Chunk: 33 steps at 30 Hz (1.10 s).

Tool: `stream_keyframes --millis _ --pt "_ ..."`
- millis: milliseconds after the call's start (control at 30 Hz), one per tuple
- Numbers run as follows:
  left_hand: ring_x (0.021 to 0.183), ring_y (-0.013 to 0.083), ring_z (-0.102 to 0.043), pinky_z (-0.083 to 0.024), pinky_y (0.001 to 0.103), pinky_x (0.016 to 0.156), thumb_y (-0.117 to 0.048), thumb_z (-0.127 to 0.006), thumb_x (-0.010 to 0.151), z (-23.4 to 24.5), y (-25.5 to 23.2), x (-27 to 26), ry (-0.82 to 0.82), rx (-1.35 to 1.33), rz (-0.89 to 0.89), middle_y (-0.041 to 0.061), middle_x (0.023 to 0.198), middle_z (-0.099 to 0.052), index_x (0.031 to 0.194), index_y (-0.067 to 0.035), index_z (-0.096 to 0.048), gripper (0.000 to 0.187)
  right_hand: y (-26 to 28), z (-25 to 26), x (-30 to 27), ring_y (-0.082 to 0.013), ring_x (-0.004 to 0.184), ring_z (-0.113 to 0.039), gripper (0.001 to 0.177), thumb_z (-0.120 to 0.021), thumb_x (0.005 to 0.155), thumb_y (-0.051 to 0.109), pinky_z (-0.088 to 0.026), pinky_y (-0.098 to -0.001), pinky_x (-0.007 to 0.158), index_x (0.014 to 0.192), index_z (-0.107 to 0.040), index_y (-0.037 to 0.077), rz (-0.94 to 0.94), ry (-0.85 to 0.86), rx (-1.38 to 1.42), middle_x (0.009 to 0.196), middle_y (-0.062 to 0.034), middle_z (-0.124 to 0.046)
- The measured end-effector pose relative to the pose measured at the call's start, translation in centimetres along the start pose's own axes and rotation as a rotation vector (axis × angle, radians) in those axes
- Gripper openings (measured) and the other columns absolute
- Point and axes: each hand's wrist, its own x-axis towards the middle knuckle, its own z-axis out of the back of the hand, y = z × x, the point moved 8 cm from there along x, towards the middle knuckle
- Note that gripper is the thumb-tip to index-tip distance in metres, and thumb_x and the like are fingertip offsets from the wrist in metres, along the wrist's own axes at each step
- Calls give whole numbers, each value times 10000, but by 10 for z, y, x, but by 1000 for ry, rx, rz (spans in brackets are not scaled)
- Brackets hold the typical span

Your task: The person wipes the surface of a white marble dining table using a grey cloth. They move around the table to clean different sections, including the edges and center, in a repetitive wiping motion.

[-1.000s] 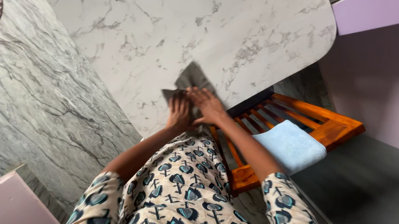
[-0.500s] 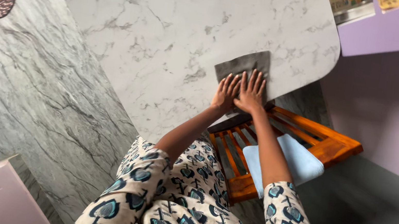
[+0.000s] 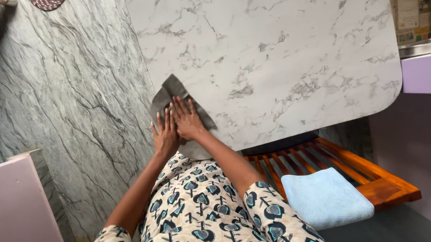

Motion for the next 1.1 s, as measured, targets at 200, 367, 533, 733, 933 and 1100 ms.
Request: stream_keyframes --millis 200,367,533,733,933,1100 --pt "1523 561 -56 -108 654 1227 -532 -774 800 12 -52 35 -51 -64 -80 364 1643 -120 1563 140 -154 1191 -58 -2 -13 -141 1595 12 864 -491 950 504 2 -445 1299 1649 -109 171 -26 -98 72 1743 -14 3" --pt "1518 560 -90 -122 654 1214 -561 -773 797 38 -169 94 -149 -148 -379 342 1639 -159 1562 109 -201 1167 -183 -8 -78 -167 1596 18 889 -507 957 482 2 -442 1289 1641 -19 189 -359 14 24 1731 3 33" --pt "1571 398 -148 -181 582 1247 -410 -695 900 35 -304 115 -121 28 -760 173 1705 -193 1611 -41 -285 900 -276 -2 -196 -277 1582 10 1081 -688 902 372 -13 -494 1266 1630 68 117 -835 -1 41 1729 -101 18" --pt "1568 368 -175 -206 551 1238 -281 -657 909 29 -364 79 -146 6 -745 162 1695 -201 1588 -46 -304 800 -279 1 -247 -321 1589 22 1060 -663 940 434 -7 -518 1277 1625 61 74 -1057 -144 66 1722 -146 30" --pt "1569 355 -191 -201 541 1246 -207 -635 863 19 -254 60 -120 39 -662 181 1692 -239 1597 5 -303 833 -206 -14 -174 -386 1568 92 986 -568 982 389 45 -590 1245 1623 84 20 -848 70 61 1721 -193 74" --pt "1564 351 -196 -181 585 1251 -294 -663 893 17 -104 39 -101 34 -379 197 1675 -240 1568 36 -290 839 -92 20 -58 -347 1580 96 873 -531 971 303 46 -601 1243 1600 -1 12 -345 -224 -109 1711 -153 35"
